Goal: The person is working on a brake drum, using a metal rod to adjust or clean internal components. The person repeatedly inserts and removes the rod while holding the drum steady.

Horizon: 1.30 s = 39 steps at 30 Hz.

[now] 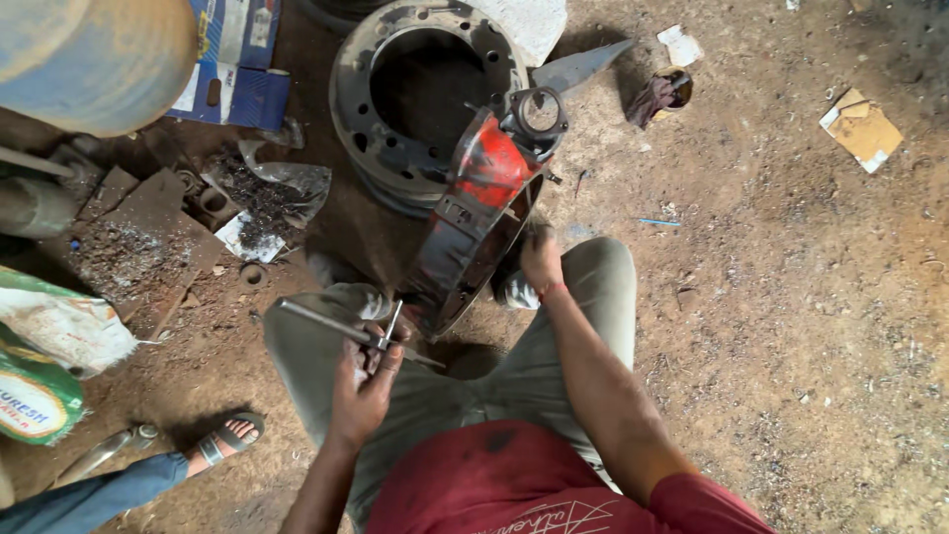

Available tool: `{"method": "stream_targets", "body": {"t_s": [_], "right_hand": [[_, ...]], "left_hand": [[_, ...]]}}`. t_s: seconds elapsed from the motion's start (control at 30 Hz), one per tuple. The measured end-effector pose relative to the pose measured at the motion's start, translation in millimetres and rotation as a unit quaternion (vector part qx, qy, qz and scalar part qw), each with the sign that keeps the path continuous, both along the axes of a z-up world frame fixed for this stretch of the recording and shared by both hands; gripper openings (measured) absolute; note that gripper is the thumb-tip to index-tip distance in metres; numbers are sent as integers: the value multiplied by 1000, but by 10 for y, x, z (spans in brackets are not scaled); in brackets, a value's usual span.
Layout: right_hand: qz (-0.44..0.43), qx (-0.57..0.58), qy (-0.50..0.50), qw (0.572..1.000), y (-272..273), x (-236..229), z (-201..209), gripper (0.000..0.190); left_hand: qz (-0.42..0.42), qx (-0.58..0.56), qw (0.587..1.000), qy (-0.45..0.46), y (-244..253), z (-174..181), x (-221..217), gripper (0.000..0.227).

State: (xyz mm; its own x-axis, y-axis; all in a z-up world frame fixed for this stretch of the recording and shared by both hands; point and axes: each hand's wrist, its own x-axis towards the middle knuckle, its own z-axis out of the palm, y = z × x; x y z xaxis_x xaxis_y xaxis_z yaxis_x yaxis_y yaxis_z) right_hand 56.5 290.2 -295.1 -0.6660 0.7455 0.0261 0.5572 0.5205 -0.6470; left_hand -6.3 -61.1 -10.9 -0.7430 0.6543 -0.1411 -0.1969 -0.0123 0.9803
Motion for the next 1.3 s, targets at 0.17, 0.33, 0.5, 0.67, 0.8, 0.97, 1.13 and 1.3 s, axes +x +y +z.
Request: {"method": "stream_targets", "body": {"t_s": [0.17,0.33,0.5,0.67,0.8,0.97,1.13,1.3], "right_hand": [[-165,-310,284,892,-99,196,805,21],[-125,-388,230,884,-178,250,1291,20],[-101,-356,131,920,-132,505,1093,26],[-8,-81,144,986,269,341,793,31],[-43,54,45,997,939,14,565,38],[-20,17,15,1000,1413,-529,351,35],[55,39,-21,997,1467,-702,364,32],[103,59,-26,993,1351,-917,400,30]], "left_hand": [[0,30,999,-34,152,-46,-114,26],[11,94,991,-93,311,-224,-155,28],[20,118,991,-64,451,-294,-196,31],[49,116,991,-47,420,-358,-390,26],[93,120,985,-85,496,-623,-444,21],[131,85,960,-233,463,-938,-586,22],[93,115,962,-228,536,-1130,-776,21],[87,66,964,-242,605,-1118,-870,23]]}}
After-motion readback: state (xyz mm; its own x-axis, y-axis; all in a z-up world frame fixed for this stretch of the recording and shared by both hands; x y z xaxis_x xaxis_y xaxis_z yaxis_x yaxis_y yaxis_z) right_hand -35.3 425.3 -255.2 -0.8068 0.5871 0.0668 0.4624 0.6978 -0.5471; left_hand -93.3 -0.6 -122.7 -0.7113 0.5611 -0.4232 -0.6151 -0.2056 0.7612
